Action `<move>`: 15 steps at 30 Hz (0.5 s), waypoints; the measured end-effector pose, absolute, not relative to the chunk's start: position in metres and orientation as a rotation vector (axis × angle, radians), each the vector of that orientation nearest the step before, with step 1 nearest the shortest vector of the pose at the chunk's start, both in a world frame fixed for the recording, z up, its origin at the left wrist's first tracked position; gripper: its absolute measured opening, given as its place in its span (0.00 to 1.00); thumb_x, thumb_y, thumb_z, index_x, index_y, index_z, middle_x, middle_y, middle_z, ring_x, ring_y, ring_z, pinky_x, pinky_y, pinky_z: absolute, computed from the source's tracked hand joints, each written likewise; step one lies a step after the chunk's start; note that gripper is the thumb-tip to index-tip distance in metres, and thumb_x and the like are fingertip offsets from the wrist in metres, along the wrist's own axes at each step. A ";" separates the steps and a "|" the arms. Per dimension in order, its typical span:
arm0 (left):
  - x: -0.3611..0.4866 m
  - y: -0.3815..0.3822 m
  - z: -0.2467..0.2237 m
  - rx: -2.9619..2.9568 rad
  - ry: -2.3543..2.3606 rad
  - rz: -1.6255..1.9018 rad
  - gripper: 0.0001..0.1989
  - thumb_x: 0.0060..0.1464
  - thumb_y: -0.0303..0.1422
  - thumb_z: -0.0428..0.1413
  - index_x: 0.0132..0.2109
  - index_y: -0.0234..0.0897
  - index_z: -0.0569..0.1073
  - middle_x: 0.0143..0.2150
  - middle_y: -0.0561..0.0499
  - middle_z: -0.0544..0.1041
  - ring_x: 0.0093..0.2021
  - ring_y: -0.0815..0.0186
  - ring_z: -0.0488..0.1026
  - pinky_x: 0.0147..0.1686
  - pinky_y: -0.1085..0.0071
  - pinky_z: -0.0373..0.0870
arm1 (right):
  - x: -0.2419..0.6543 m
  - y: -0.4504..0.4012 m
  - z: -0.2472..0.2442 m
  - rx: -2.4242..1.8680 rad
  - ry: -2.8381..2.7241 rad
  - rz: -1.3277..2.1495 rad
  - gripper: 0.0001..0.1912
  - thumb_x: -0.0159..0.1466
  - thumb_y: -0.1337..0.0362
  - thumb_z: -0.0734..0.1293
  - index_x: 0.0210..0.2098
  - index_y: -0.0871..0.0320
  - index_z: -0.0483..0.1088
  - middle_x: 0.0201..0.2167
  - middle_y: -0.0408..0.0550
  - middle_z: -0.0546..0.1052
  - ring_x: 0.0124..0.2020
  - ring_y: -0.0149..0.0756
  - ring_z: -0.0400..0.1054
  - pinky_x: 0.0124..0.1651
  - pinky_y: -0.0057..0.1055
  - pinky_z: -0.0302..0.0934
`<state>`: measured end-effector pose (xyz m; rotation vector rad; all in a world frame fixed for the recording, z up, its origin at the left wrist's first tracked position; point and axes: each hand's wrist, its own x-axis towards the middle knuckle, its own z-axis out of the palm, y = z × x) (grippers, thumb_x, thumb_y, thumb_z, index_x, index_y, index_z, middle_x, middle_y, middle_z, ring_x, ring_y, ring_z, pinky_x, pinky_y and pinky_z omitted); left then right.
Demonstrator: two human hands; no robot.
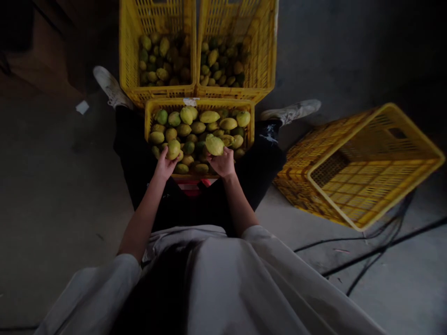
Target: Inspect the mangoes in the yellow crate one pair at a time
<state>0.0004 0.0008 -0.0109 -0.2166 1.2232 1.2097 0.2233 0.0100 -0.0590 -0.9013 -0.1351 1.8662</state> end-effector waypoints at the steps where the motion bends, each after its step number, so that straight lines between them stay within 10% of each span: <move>1: 0.000 0.001 -0.012 -0.217 1.246 1.212 0.08 0.68 0.34 0.56 0.50 0.41 0.78 0.45 0.48 0.83 0.50 0.63 0.80 0.37 0.76 0.78 | 0.225 0.011 -0.060 -0.897 -0.103 1.885 0.16 0.66 0.47 0.65 0.44 0.49 0.72 0.38 0.43 0.81 0.45 0.40 0.71 0.48 0.38 0.69; 15: -0.003 0.060 0.028 -0.210 1.196 1.304 0.08 0.72 0.33 0.52 0.46 0.40 0.76 0.50 0.48 0.81 0.60 0.62 0.76 0.47 0.73 0.82 | 0.230 0.088 -0.003 -1.001 -0.233 1.710 0.13 0.64 0.52 0.71 0.42 0.51 0.70 0.43 0.48 0.81 0.54 0.42 0.76 0.49 0.40 0.79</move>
